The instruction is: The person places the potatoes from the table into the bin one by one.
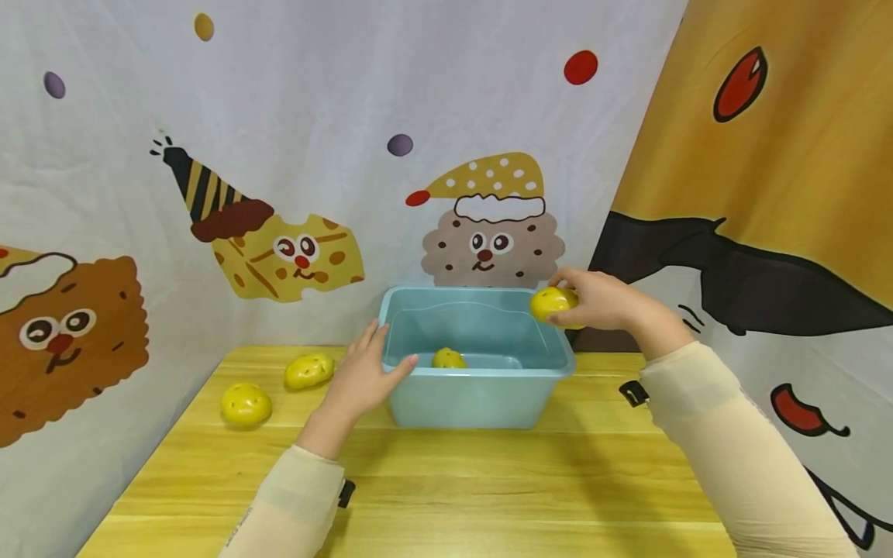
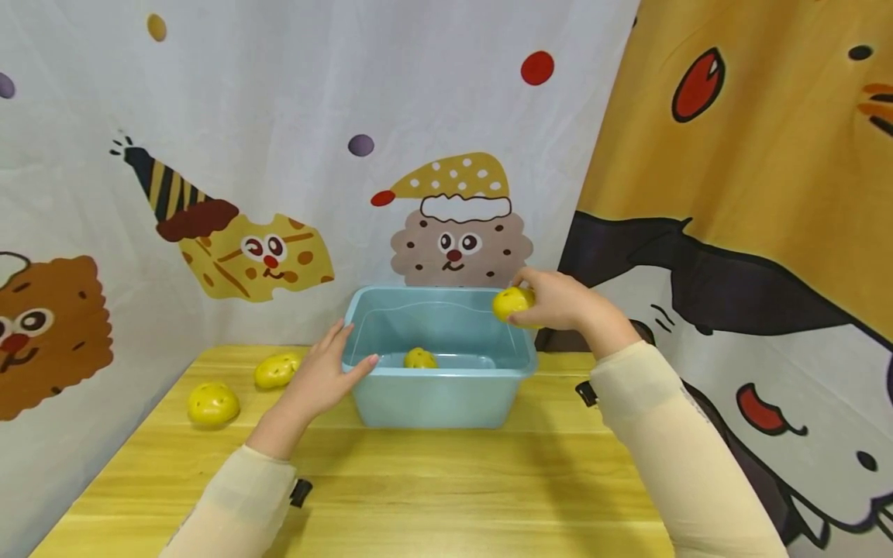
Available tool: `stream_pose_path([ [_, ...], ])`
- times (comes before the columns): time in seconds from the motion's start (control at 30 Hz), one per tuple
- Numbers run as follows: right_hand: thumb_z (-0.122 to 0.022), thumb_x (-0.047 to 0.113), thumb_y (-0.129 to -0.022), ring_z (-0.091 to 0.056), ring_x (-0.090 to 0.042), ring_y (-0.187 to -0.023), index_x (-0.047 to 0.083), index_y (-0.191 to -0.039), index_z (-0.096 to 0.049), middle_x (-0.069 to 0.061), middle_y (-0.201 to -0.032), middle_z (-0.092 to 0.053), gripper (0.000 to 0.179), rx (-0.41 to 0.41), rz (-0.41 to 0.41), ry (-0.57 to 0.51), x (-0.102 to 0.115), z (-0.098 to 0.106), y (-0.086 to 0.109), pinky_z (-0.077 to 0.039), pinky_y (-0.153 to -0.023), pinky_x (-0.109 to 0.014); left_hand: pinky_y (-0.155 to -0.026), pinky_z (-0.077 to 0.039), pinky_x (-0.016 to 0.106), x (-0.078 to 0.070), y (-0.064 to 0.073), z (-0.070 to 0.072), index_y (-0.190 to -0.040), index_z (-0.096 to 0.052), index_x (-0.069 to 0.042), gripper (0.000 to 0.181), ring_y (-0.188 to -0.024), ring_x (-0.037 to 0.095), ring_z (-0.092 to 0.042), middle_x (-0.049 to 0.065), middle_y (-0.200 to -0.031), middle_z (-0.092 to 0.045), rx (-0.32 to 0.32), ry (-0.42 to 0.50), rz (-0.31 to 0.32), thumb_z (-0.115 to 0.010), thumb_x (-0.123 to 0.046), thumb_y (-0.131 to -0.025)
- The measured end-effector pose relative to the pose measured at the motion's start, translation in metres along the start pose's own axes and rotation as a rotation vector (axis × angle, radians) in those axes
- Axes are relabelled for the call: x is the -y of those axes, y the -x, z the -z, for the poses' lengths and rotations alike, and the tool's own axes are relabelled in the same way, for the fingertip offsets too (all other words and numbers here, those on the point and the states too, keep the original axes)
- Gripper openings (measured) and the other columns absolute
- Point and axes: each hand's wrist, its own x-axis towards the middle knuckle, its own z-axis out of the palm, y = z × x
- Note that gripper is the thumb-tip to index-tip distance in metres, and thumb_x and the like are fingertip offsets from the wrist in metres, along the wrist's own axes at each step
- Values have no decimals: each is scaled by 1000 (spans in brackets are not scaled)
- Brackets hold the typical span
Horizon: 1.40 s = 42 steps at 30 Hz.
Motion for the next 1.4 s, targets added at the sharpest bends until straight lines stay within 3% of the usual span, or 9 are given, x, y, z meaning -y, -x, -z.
stream_pose_path([
  [0.5,-79,39,-82,-57,-25,-87,13,-125,-57,-11,-110,-65,55,39,54,-5,6,-6,-18,-47,-74,-38,-112,-25,67,-1,0,1,-157,-29,-3,102,-144,49,-26,19,-165,-16,8,5,7,-45,-78,-89],
  [1.03,-78,39,-84,-57,-27,-91,11,-129,-54,-13,-113,-62,58,148,32,-41,11,-12,-33,-49,-76,-38,-113,-24,67,-1,0,1,-156,-30,-3,92,-144,49,-26,18,-165,-17,6,20,18,-52,-67,-93],
  [1.4,-76,44,-84,-58,-26,-91,14,-129,-53,-10,-107,-63,58,225,9,5,16,-16,-42,-49,-76,-37,-113,-23,67,-3,1,3,-157,-29,-3,97,-144,49,-27,18,-165,-17,15,21,14,-48,-73,-92],
])
